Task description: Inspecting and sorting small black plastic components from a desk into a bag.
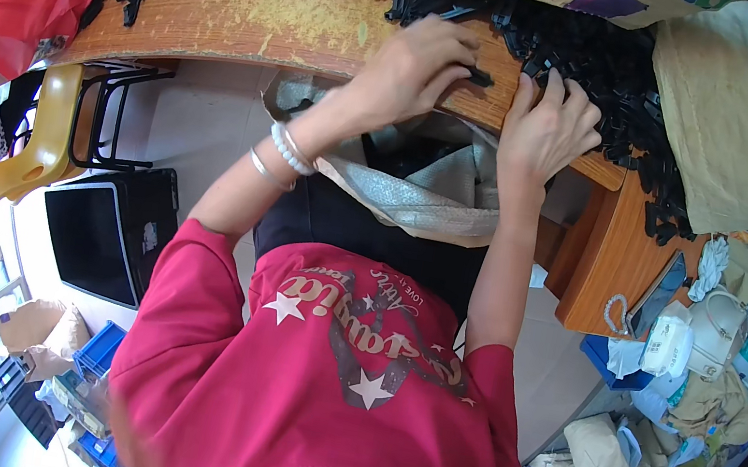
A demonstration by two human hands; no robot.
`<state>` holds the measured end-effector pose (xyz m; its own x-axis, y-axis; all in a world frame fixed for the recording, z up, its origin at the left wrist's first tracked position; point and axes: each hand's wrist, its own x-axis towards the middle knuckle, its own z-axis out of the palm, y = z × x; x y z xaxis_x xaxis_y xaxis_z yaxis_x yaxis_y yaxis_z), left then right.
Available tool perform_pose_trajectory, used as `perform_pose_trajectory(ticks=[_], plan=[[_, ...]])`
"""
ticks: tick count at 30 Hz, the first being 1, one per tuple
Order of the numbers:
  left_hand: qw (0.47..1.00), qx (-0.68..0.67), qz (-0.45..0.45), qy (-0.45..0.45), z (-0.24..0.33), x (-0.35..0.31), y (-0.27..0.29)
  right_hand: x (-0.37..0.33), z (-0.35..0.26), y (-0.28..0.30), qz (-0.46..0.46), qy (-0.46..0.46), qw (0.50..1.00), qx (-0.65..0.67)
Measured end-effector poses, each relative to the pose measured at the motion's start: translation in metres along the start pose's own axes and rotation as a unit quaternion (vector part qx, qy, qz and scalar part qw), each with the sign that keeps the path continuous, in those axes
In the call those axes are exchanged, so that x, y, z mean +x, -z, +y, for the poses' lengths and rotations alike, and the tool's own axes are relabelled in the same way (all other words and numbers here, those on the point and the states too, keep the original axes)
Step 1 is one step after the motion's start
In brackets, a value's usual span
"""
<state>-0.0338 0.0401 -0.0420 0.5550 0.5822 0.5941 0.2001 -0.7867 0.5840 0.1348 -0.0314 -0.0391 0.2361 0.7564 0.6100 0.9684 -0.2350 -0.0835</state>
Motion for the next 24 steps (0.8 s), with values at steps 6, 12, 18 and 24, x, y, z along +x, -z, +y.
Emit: perform_pose_trajectory(ticks=[6,12,18,24], plan=[[0.816,-0.445,0.071,0.363,0.026,-0.001,0.009,-0.016,-0.015,0.015,-0.048,-0.019,0.996,0.075],[0.810,-0.451,-0.056,0.371,0.020,-0.002,0.015,-0.021,-0.011,0.021,-0.015,-0.060,0.971,0.232],[0.817,-0.420,-0.124,0.376,0.037,0.006,0.020,-0.019,-0.011,0.054,-0.208,-0.140,0.767,0.590],[0.958,-0.183,-0.137,0.172,0.053,0.003,0.022,-0.021,-0.019,0.057,-0.104,-0.174,0.797,0.569]])
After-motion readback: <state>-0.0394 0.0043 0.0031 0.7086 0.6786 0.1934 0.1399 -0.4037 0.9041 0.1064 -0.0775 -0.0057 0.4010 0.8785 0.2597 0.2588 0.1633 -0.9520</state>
